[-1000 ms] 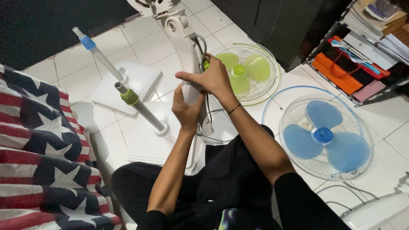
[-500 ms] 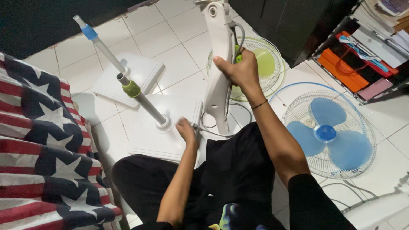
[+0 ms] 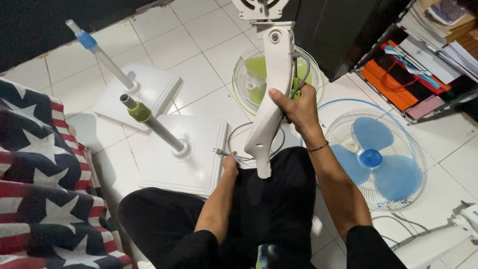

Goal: The person sits on the floor and uses a screwdriver to disassemble a pedestal fan, unscrewing the front grille and blade cap, removing the grille and blades, then detaching the motor housing from the pole and separating the pole from the base.

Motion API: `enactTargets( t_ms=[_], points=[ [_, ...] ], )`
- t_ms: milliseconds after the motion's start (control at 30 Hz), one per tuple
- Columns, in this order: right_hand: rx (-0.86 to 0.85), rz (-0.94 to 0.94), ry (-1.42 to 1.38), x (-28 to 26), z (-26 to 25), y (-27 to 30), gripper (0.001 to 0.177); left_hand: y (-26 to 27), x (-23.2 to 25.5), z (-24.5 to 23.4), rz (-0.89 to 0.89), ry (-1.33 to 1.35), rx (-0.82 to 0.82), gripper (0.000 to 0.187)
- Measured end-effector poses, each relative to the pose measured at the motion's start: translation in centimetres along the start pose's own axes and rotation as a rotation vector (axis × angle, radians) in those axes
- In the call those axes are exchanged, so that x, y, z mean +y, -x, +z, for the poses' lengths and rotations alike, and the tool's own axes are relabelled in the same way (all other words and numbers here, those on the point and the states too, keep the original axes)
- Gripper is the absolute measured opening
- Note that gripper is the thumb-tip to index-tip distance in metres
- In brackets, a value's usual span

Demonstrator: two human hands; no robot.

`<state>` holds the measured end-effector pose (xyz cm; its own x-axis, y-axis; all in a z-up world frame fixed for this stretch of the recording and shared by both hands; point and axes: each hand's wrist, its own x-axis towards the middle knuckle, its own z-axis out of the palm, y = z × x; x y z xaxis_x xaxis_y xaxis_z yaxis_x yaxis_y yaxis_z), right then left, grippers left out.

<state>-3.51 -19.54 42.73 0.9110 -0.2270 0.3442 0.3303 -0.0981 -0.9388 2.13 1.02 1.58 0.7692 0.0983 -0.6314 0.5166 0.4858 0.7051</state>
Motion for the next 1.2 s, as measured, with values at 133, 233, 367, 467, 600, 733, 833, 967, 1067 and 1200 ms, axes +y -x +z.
enactTargets(
  t_ms=[133,233,367,467,600,733,833,967,1067,1200],
  points=[
    [0.045,0.164,-0.018,0.4,-0.8,0.2,0.029,-1.0,0.4,0.9,-0.055,0.083,-0.032,0.028],
    [0.044,0.172,0.032,0.9,-1.1,0.5,0.029,-2.0,1.1,2.0,-0.098,0.153,-0.098,0.033],
    [0.046,0.151,0.062,1.8,-1.4,0.6,0.028,-2.3,3.9,3.3,0.075,0.115,-0.211,0.032],
    [0.035,0.176,0.002,2.6,-1.5,0.4,0.031,-1.6,8.6,5.0,0.297,-0.015,-0.236,0.026],
    [0.023,0.221,-0.073,4.1,-0.6,-0.8,0.036,0.6,17.8,6.7,0.582,-0.26,-0.238,0.023],
    [0.029,0.142,-0.063,6.3,1.0,-4.2,0.039,2.1,26.2,9.3,0.927,-0.59,-0.163,0.026],
    [0.053,0.268,-0.115,8.9,2.9,-7.3,0.043,0.8,31.0,11.5,1.087,-0.664,-0.175,0.028],
    [0.135,0.37,-0.112,13.4,6.7,-12.4,0.049,-3.3,35.2,14.2,1.14,-0.745,-0.208,0.027],
    [0.188,0.39,-0.073,17.1,9.4,-16.8,0.052,-6.7,37.2,16.6,1.12,-0.78,-0.137,0.023],
    [0.275,0.425,-0.089,21.5,13.5,-21.4,0.052,-7.9,37.4,16.9,0.919,-0.855,-0.124,0.028]
  ],
)
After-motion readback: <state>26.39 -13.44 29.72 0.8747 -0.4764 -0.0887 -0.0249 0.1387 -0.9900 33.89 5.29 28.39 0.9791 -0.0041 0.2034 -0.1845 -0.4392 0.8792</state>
